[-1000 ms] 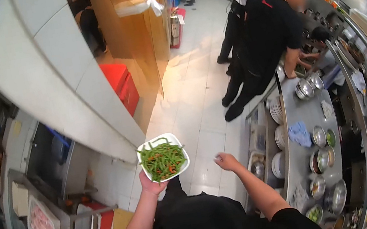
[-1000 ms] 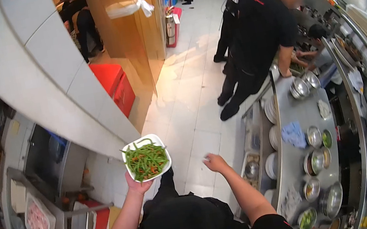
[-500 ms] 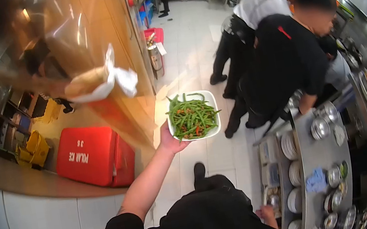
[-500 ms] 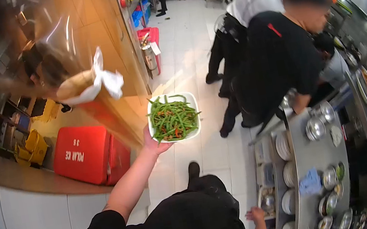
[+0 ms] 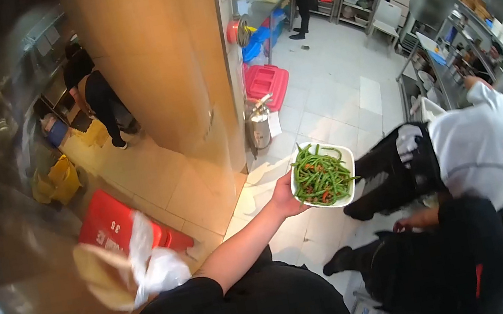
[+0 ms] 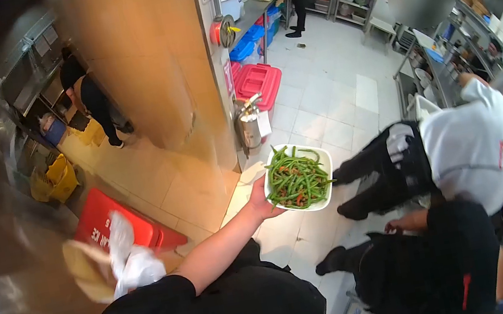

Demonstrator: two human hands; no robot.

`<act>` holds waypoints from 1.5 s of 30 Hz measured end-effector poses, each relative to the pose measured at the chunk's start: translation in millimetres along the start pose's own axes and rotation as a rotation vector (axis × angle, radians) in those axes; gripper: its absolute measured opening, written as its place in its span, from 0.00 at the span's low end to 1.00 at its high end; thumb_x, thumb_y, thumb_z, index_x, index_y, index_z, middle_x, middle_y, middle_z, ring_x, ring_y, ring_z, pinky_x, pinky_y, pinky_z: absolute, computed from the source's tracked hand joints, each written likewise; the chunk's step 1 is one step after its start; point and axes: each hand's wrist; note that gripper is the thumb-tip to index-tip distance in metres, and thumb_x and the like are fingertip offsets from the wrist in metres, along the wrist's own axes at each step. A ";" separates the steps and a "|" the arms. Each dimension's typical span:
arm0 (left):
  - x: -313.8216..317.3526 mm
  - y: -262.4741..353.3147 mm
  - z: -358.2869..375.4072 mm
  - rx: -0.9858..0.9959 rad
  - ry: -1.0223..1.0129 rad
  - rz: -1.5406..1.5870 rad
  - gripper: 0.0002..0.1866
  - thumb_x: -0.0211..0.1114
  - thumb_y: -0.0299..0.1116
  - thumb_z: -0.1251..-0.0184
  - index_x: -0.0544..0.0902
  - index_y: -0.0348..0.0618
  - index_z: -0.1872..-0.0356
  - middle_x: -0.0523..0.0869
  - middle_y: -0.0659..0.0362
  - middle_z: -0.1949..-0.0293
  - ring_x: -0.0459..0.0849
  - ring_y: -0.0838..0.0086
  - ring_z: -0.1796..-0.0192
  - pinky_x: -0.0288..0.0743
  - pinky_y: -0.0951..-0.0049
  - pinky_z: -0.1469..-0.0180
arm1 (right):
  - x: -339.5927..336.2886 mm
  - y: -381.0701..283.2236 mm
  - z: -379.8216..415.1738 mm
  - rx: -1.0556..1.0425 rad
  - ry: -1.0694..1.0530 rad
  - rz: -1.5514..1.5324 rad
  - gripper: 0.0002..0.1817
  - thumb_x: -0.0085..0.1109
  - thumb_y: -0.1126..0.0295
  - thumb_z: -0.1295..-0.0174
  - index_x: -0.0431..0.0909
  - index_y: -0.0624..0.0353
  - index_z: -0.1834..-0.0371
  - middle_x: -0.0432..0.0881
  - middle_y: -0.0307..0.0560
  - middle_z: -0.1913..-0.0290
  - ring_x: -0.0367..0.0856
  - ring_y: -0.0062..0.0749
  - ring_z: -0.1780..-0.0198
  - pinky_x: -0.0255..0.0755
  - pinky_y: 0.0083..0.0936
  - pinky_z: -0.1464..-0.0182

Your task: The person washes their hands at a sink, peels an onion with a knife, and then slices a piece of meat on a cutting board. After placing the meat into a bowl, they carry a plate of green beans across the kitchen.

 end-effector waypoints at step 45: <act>-475.4 1020.8 -1023.6 0.118 0.207 0.095 0.35 0.53 0.55 0.21 0.73 0.41 0.24 0.77 0.43 0.26 0.77 0.44 0.26 0.70 0.34 0.25 | 528.9 -1476.5 -668.6 -0.728 -0.478 -0.162 0.24 0.49 0.74 0.18 0.63 0.64 0.21 0.85 0.58 0.40 0.89 0.39 0.49 0.85 0.34 0.47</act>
Point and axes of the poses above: each hand's wrist, its own z-axis away from the middle knuckle, its own x-axis out of the palm, y = z × x
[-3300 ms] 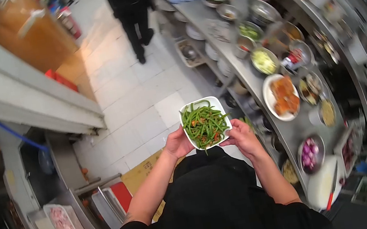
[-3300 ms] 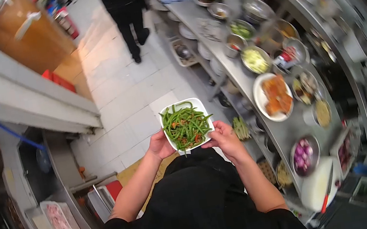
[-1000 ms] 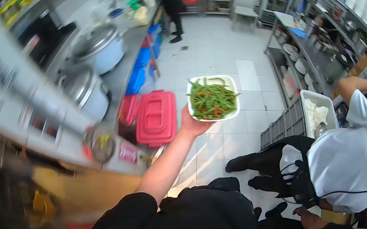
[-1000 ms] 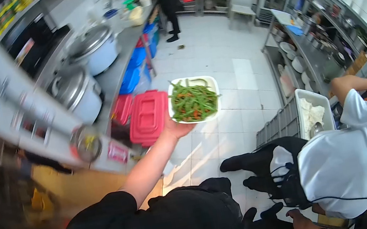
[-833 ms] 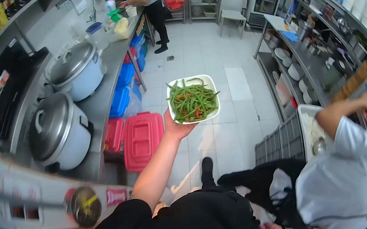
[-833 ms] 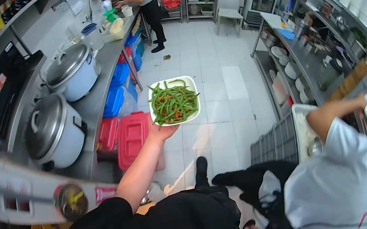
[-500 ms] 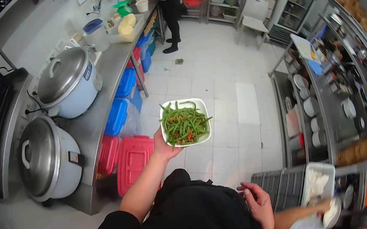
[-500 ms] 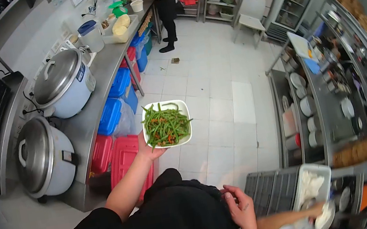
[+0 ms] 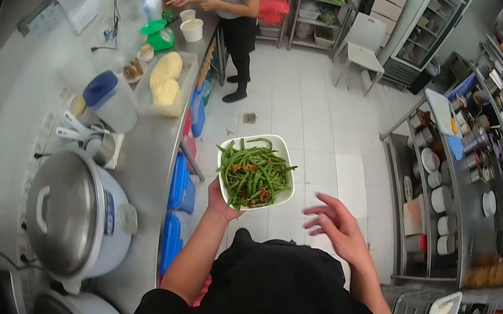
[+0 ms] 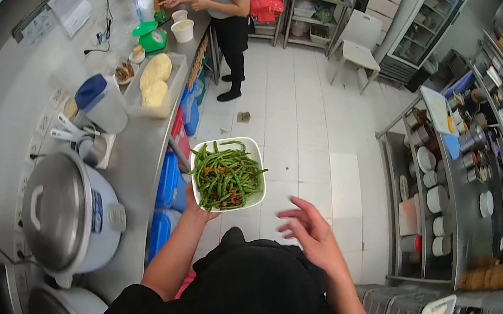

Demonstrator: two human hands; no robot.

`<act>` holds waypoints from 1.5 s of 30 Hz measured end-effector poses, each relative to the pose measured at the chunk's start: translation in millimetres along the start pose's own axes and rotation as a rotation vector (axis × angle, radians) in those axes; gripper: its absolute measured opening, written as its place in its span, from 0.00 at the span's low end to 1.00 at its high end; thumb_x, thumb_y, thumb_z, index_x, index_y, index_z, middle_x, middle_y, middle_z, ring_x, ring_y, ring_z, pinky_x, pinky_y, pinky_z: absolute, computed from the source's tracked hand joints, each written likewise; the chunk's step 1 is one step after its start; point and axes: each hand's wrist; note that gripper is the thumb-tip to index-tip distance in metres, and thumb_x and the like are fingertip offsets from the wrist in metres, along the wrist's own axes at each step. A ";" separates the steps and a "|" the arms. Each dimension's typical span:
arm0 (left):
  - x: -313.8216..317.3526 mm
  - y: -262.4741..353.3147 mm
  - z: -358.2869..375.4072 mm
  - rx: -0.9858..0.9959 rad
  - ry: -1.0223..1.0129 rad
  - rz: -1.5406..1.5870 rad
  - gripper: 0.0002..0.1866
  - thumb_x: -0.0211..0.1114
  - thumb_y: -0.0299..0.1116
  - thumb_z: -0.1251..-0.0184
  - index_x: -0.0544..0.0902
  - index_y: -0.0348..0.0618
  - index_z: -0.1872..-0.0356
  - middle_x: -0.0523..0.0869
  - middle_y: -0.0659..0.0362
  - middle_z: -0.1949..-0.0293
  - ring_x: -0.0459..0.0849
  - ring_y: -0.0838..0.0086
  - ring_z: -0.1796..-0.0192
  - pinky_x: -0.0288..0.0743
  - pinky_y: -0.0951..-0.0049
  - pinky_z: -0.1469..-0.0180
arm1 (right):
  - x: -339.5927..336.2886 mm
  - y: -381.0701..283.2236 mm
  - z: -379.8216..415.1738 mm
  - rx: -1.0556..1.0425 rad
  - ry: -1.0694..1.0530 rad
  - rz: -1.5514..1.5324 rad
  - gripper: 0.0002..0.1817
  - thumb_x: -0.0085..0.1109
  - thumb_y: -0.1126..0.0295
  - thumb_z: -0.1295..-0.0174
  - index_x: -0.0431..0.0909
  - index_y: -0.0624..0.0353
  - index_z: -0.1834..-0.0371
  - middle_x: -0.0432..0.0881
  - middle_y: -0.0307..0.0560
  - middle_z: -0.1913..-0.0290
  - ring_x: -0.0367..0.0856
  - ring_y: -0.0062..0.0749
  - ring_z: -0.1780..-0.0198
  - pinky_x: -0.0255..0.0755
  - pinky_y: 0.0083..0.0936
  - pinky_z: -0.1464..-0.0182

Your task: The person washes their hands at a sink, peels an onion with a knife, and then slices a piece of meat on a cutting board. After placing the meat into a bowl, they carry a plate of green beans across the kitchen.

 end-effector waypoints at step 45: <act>-162.0 -236.8 -297.2 1.545 1.883 0.687 0.30 0.64 0.46 0.19 0.73 0.36 0.27 0.83 0.46 0.34 0.84 0.53 0.34 0.85 0.47 0.39 | 211.5 284.8 -1124.5 0.375 -0.488 -0.235 0.23 0.48 0.64 0.20 0.78 0.78 0.38 0.86 0.65 0.44 0.89 0.53 0.46 0.88 0.44 0.40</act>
Point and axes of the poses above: each hand's wrist, its own z-axis away from the middle knuckle, its own x-axis out of the palm, y = z × x
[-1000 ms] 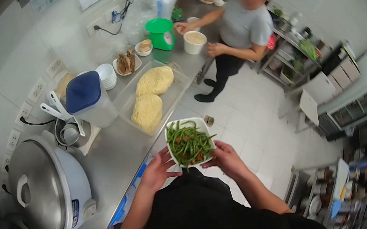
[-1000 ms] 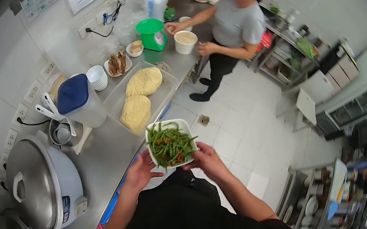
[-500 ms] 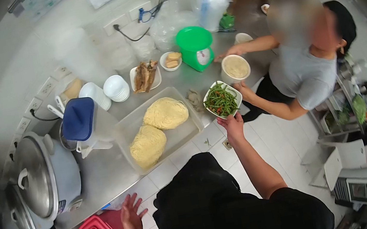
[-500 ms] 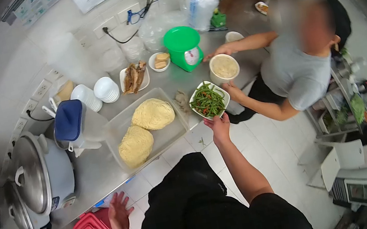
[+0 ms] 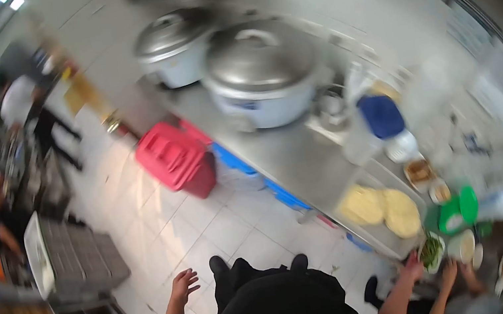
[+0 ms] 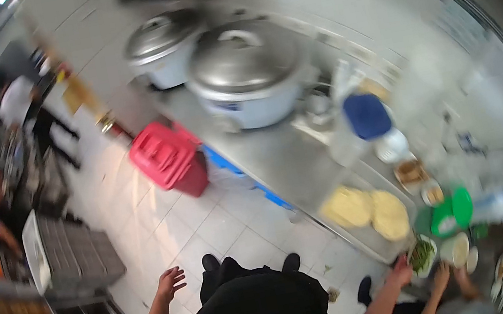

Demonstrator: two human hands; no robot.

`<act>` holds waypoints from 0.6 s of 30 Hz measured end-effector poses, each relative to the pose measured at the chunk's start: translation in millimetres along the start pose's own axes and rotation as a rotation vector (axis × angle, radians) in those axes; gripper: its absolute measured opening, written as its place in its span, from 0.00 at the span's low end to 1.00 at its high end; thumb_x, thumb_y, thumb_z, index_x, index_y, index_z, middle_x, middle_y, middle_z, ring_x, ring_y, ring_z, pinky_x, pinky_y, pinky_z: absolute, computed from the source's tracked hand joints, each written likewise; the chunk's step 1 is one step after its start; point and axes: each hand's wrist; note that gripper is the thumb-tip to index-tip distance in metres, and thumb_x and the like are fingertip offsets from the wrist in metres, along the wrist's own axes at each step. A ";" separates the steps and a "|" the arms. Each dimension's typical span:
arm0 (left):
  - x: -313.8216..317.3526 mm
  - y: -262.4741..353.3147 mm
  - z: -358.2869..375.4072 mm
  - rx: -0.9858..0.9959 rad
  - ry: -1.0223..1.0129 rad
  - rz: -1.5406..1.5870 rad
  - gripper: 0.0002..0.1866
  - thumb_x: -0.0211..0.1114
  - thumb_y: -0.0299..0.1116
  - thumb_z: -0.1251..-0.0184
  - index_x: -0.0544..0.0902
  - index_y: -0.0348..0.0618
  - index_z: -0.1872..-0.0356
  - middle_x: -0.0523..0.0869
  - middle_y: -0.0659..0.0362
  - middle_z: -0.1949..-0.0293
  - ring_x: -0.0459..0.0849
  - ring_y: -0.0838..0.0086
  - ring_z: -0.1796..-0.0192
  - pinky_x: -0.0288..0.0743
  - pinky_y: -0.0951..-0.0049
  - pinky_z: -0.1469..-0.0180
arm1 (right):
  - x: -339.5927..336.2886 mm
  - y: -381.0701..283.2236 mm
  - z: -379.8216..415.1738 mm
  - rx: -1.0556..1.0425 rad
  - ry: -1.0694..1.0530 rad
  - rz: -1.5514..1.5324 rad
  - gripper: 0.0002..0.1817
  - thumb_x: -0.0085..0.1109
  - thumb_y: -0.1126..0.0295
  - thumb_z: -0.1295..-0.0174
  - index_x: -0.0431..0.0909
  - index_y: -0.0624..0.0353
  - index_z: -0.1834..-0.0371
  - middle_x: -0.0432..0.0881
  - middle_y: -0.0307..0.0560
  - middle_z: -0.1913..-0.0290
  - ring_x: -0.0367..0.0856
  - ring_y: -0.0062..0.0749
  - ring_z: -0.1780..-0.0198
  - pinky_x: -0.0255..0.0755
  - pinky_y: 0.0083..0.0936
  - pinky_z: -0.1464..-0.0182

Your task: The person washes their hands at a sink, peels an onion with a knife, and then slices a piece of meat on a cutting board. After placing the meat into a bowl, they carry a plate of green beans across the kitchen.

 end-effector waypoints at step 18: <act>-402.6 -174.1 -14.9 -0.409 0.346 0.169 0.25 0.68 0.47 0.25 0.83 0.41 0.37 0.88 0.54 0.46 0.87 0.61 0.46 0.85 0.52 0.49 | 232.0 275.3 537.5 0.685 -0.915 1.910 0.20 0.60 0.57 0.24 0.81 0.60 0.39 0.90 0.58 0.57 0.91 0.42 0.63 0.85 0.36 0.62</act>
Point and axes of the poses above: each hand's wrist, its own z-axis away from the middle knuckle, its own x-axis out of the palm, y = z × x
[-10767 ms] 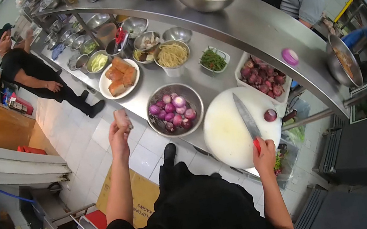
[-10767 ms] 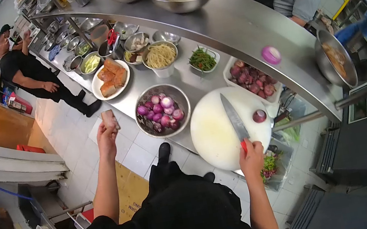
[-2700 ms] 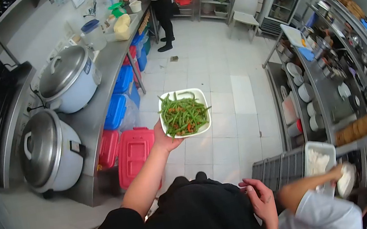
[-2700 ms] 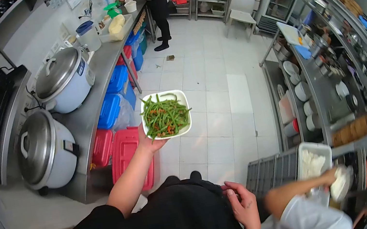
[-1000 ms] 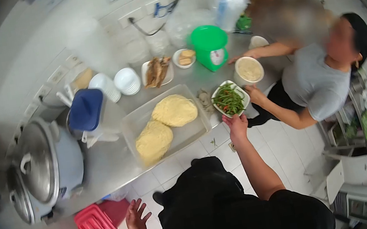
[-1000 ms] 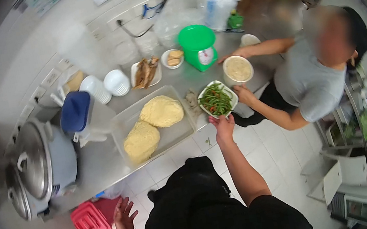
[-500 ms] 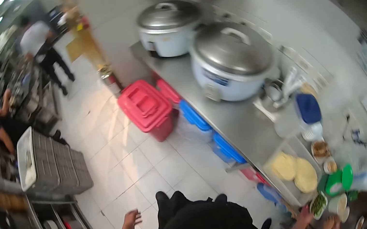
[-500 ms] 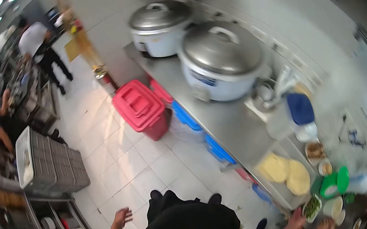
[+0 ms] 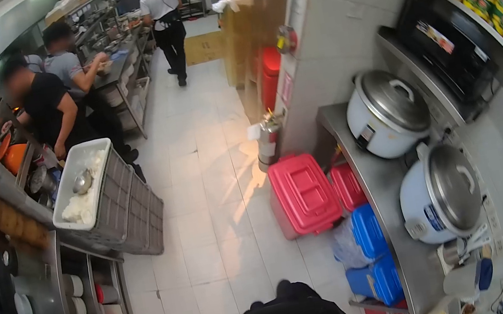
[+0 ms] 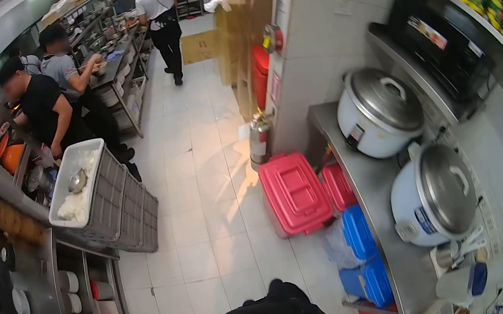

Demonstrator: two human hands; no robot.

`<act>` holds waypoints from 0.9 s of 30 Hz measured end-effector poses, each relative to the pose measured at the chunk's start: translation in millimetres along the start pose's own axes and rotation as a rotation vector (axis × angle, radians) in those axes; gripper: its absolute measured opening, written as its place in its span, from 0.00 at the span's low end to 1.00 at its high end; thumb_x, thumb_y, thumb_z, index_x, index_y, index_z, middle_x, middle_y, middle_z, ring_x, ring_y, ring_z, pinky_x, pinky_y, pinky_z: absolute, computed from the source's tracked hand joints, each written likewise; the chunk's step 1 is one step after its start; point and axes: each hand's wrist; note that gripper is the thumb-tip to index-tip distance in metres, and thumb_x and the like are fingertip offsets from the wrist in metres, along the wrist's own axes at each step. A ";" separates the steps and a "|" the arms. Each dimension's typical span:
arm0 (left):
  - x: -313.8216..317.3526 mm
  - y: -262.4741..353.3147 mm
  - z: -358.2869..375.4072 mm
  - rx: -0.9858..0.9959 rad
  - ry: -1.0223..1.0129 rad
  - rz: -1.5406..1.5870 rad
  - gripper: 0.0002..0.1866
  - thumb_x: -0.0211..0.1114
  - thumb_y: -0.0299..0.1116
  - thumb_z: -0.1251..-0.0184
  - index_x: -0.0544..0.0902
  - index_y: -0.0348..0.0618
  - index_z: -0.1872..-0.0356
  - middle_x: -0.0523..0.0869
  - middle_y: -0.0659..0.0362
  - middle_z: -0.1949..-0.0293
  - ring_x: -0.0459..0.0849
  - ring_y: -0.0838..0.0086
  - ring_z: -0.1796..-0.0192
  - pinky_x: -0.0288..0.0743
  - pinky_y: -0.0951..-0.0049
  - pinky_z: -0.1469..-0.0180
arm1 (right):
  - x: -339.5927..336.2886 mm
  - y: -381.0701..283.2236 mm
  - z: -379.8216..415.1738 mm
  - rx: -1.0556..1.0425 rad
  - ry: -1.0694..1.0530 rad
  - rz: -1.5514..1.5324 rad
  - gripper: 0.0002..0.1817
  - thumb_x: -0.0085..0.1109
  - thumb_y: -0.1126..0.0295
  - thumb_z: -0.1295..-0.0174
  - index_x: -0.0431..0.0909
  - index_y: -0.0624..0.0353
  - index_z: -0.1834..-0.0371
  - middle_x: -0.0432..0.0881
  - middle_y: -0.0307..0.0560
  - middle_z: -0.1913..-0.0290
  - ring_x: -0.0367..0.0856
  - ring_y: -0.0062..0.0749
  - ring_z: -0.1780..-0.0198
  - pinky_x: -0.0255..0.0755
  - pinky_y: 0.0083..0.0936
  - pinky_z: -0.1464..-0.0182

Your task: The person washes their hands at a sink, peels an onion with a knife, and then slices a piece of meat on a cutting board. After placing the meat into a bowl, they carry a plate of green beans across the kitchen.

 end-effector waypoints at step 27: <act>-67.7 875.8 -269.8 1.084 0.156 -0.244 0.19 0.67 0.34 0.26 0.84 0.41 0.37 0.88 0.48 0.42 0.86 0.56 0.38 0.79 0.60 0.34 | 623.9 -1012.8 326.3 -1.995 -0.089 0.579 0.18 0.67 0.72 0.32 0.82 0.62 0.40 0.87 0.60 0.46 0.87 0.53 0.47 0.80 0.38 0.44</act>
Point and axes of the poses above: each hand's wrist, its own z-axis away from the middle knuckle, its own x-axis out of the palm, y = z × x
